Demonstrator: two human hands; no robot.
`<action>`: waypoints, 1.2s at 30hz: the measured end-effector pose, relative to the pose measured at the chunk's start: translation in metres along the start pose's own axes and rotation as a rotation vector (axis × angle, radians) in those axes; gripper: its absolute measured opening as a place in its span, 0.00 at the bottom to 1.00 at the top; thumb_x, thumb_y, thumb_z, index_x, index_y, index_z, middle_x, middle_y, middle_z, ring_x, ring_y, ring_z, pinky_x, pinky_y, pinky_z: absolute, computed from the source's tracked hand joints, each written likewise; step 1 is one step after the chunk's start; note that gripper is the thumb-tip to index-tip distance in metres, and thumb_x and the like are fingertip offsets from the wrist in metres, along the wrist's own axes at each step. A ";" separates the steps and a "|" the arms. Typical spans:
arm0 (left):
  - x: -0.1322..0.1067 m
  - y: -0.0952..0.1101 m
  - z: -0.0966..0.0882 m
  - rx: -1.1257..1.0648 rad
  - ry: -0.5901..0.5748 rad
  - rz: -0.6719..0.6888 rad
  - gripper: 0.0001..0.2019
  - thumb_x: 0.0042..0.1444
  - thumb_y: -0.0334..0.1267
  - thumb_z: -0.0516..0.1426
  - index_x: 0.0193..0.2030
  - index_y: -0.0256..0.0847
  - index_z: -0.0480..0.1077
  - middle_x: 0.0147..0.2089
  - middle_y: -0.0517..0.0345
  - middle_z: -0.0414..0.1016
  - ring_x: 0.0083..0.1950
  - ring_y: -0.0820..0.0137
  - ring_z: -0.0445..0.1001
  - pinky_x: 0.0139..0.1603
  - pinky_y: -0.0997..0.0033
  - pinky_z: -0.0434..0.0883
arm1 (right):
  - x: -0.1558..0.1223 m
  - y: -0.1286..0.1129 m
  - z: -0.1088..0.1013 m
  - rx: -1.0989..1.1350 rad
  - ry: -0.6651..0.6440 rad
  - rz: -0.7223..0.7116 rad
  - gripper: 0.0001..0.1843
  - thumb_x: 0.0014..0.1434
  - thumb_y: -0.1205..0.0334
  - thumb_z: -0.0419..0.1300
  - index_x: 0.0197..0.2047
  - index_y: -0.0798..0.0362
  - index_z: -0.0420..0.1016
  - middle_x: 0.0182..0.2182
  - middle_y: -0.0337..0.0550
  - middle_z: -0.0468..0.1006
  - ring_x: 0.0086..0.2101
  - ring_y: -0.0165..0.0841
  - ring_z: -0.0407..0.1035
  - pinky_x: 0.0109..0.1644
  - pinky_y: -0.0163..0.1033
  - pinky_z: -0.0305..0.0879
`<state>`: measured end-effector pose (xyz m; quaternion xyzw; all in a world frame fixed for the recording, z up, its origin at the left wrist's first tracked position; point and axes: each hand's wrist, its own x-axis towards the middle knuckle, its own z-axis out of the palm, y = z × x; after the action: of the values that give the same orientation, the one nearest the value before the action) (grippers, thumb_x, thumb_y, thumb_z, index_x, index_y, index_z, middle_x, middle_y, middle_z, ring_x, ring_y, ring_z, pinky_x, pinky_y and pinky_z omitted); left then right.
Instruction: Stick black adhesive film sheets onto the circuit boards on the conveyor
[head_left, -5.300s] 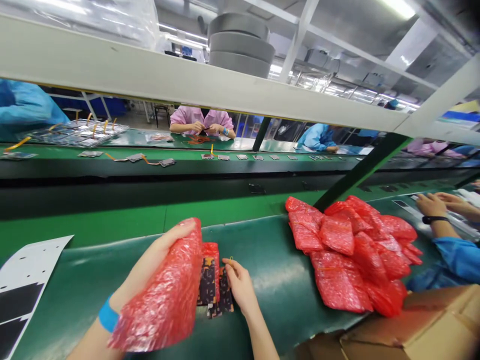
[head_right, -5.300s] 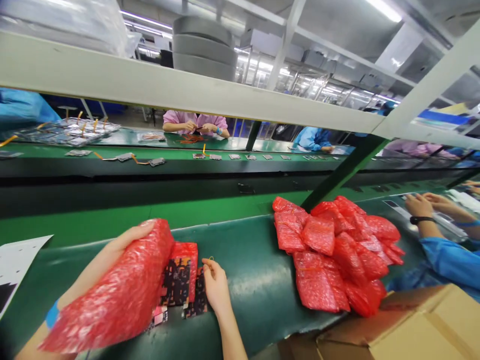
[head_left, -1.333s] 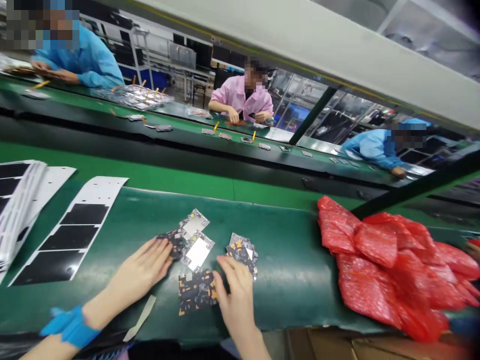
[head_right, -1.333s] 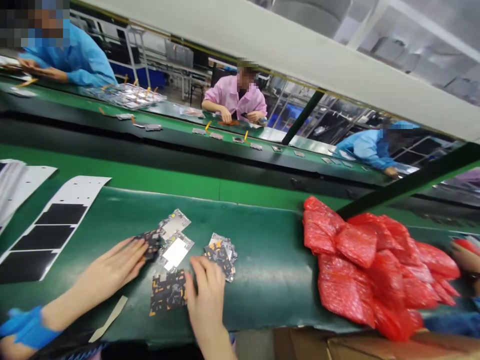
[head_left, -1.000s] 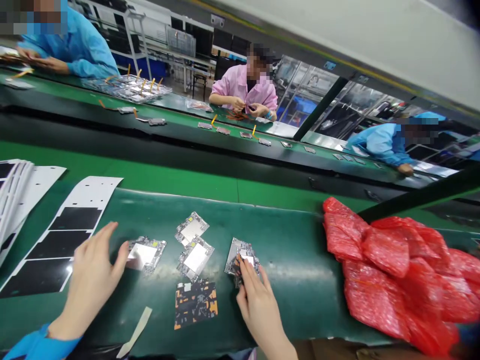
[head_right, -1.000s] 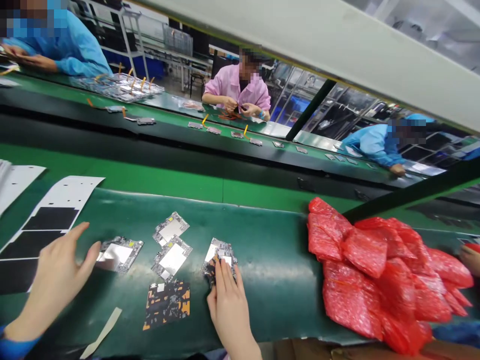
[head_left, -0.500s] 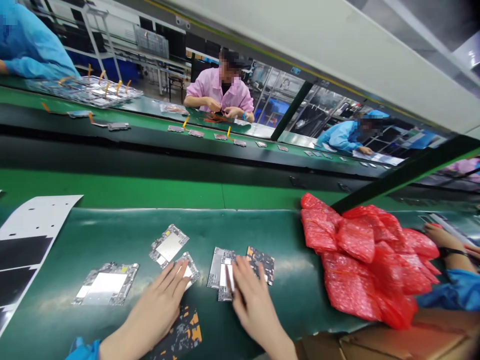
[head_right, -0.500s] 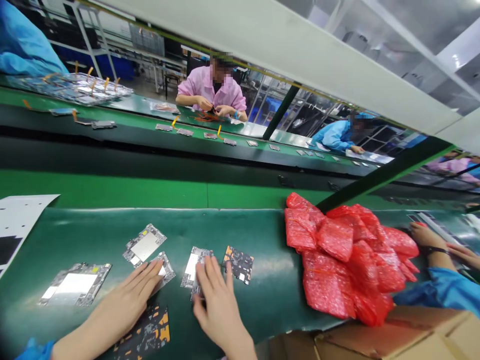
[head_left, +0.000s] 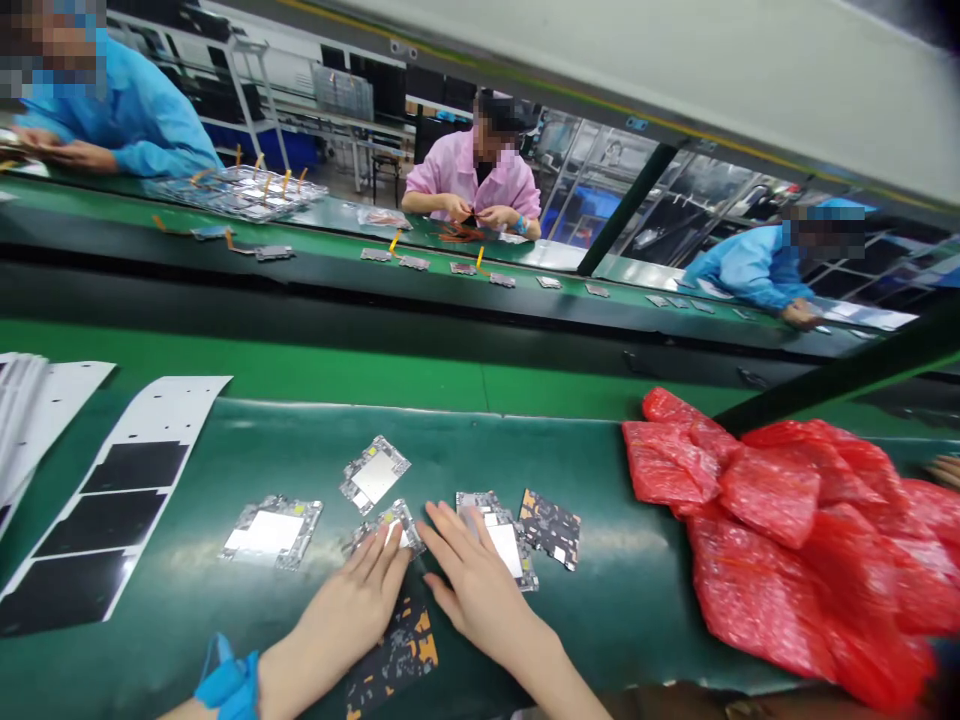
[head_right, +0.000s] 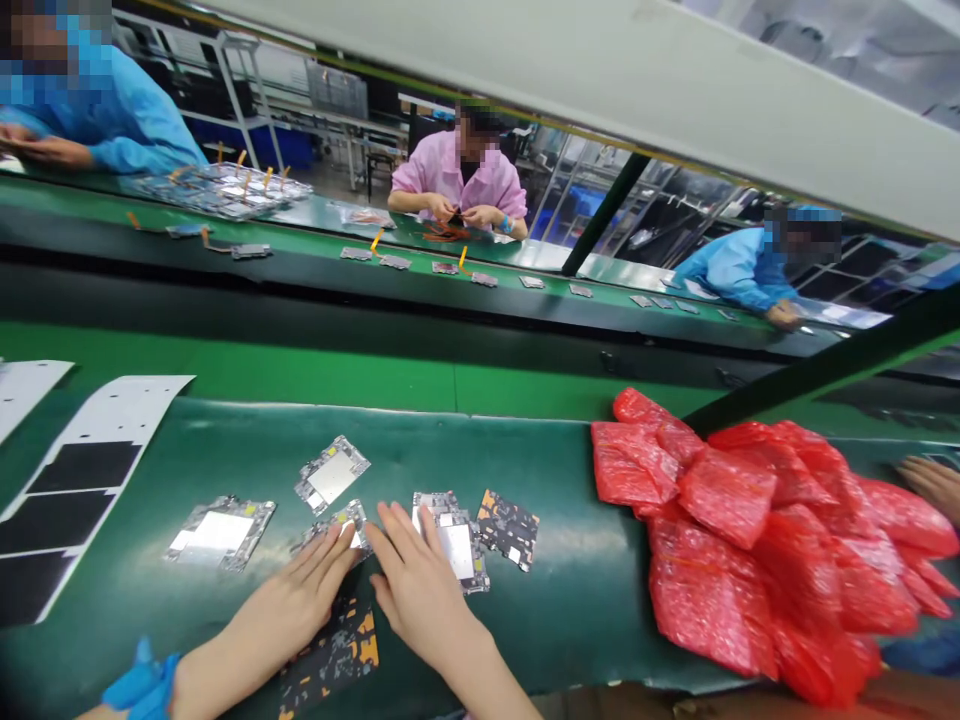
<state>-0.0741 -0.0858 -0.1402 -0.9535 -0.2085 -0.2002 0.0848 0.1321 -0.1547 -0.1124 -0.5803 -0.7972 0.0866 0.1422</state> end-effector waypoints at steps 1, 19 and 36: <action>0.001 -0.001 -0.003 -0.017 -0.006 -0.013 0.23 0.53 0.18 0.43 0.52 0.30 0.69 0.51 0.42 0.78 0.51 0.63 0.79 0.50 0.68 0.75 | 0.010 -0.001 -0.001 0.045 -0.050 -0.044 0.30 0.64 0.68 0.54 0.68 0.56 0.57 0.68 0.53 0.60 0.67 0.43 0.52 0.69 0.59 0.49; -0.011 0.024 -0.045 -0.553 0.147 -0.649 0.23 0.66 0.52 0.49 0.61 0.40 0.58 0.50 0.51 0.79 0.47 0.67 0.80 0.44 0.73 0.78 | 0.075 -0.030 -0.045 0.309 -0.292 0.167 0.20 0.71 0.52 0.48 0.37 0.52 0.77 0.23 0.35 0.78 0.21 0.27 0.71 0.25 0.29 0.59; -0.044 0.021 -0.028 -0.257 -0.015 -0.613 0.25 0.62 0.48 0.55 0.64 0.45 0.66 0.64 0.48 0.67 0.63 0.49 0.67 0.58 0.47 0.71 | 0.153 -0.053 0.029 -0.092 -0.114 0.326 0.25 0.58 0.76 0.55 0.58 0.83 0.66 0.56 0.90 0.65 0.56 0.59 0.68 0.53 0.57 0.69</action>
<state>-0.1109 -0.1276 -0.1349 -0.8509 -0.4592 -0.2342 -0.1017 0.0310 -0.0251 -0.1042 -0.7019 -0.7025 0.1047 0.0541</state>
